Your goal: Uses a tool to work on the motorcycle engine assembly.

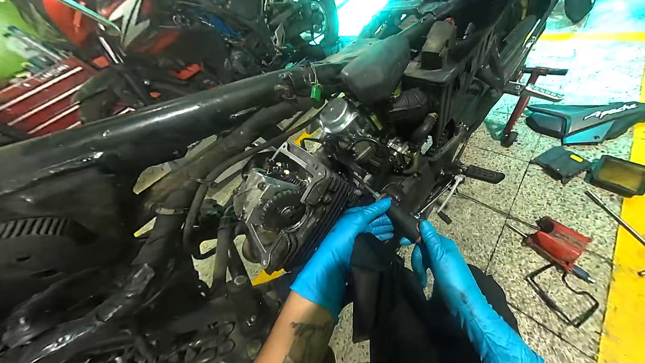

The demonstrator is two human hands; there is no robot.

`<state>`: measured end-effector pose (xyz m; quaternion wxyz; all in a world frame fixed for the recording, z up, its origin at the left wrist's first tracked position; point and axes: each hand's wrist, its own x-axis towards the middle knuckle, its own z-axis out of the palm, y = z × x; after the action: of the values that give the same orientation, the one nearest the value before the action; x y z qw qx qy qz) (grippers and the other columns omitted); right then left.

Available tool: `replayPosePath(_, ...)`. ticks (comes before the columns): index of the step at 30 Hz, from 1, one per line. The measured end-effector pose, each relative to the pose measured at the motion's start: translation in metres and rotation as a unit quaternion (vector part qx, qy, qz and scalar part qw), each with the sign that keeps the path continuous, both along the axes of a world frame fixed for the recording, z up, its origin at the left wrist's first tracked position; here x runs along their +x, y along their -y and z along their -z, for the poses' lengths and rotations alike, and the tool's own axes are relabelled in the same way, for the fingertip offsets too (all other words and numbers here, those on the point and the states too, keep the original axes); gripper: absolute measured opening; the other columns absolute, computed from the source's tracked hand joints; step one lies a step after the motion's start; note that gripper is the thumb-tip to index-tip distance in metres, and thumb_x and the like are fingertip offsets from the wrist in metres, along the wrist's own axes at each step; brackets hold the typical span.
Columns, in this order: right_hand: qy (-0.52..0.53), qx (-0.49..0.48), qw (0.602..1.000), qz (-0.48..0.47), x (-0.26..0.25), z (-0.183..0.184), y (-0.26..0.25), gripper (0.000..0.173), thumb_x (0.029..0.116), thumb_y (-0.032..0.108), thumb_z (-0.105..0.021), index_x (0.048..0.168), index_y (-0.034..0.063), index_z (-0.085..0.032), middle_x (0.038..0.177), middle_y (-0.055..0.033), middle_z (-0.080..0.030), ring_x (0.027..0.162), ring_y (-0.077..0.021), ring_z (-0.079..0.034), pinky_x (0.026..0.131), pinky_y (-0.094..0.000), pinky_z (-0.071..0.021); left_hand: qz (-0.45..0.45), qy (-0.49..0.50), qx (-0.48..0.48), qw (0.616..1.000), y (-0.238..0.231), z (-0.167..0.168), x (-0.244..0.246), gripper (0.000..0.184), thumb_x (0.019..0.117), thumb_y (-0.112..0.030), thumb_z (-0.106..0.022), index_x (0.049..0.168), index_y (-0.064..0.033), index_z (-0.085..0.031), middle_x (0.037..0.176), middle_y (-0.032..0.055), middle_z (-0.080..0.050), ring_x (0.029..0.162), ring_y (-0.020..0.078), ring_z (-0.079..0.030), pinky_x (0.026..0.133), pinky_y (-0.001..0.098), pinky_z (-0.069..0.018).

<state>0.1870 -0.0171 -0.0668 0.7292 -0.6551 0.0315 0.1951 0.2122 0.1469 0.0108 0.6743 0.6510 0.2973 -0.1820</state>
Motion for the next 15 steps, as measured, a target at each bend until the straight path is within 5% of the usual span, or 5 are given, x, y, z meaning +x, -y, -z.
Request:
replayPosePath(4, 0.313, -0.28, 0.904, 0.08, -0.008, 0.025, -0.007, 0.053, 0.0995, 0.044, -0.057, 0.134, 0.004, -0.061, 0.09, -0.006, -0.073, 0.077, -0.0221, -0.071, 0.072, -0.0458, -0.0583, -0.004, 0.016, -0.009, 1.0, 0.0, 0.002, -0.004, 0.037, 0.105, -0.035, -0.056, 0.12, -0.0028, -0.065, 0.098, 0.0086, -0.072, 0.086, 0.0147, -0.071, 0.079, 0.0286, -0.0584)
replayPosePath(6, 0.189, -0.17, 0.965, 0.06, -0.005, 0.019, -0.01, 0.036, 0.1063, 0.037, -0.047, 0.122, 0.0098, -0.065, 0.069, -0.0002, -0.061, 0.058, -0.0125, -0.058, 0.057, -0.0315, -0.0508, -0.01, 0.011, 0.009, 1.0, 0.005, -0.006, -0.005, 0.033, 0.1057, -0.034, -0.054, 0.116, -0.0045, -0.066, 0.093, 0.0054, -0.071, 0.08, 0.0112, -0.068, 0.073, 0.0255, -0.0569)
replayPosePath(9, -0.089, 0.099, 0.991, 0.017, 0.003, -0.004, -0.012, 0.063, 0.1128, 0.044, -0.019, 0.093, 0.0031, -0.062, 0.049, 0.0016, -0.042, 0.037, -0.0065, -0.037, 0.037, -0.0213, -0.0324, -0.025, -0.008, 0.035, 0.999, 0.011, -0.018, -0.004, 0.028, 0.1059, -0.031, -0.054, 0.113, -0.0048, -0.063, 0.088, 0.0047, -0.068, 0.073, 0.0091, -0.067, 0.067, 0.0216, -0.0549)
replayPosePath(13, 0.279, -0.264, 0.922, 0.051, -0.005, 0.019, -0.009, 0.044, 0.1044, 0.038, -0.049, 0.134, 0.0071, -0.06, 0.098, -0.0065, -0.071, 0.081, -0.0216, -0.07, 0.071, -0.0421, -0.0584, -0.02, 0.011, -0.01, 1.0, 0.002, 0.001, -0.001, 0.034, 0.1049, -0.033, -0.056, 0.118, -0.0026, -0.066, 0.095, 0.0089, -0.072, 0.084, 0.0145, -0.071, 0.076, 0.0276, -0.059)
replayPosePath(15, 0.309, -0.276, 0.905, 0.092, -0.002, 0.024, -0.015, 0.041, 0.1029, 0.035, -0.052, 0.129, 0.0056, -0.063, 0.091, -0.0078, -0.07, 0.074, -0.0225, -0.068, 0.065, -0.0419, -0.0567, -0.028, 0.01, -0.007, 1.0, 0.005, -0.003, -0.003, 0.031, 0.1051, -0.032, -0.055, 0.116, -0.0043, -0.066, 0.092, 0.0058, -0.071, 0.079, 0.011, -0.069, 0.071, 0.0243, -0.0564)
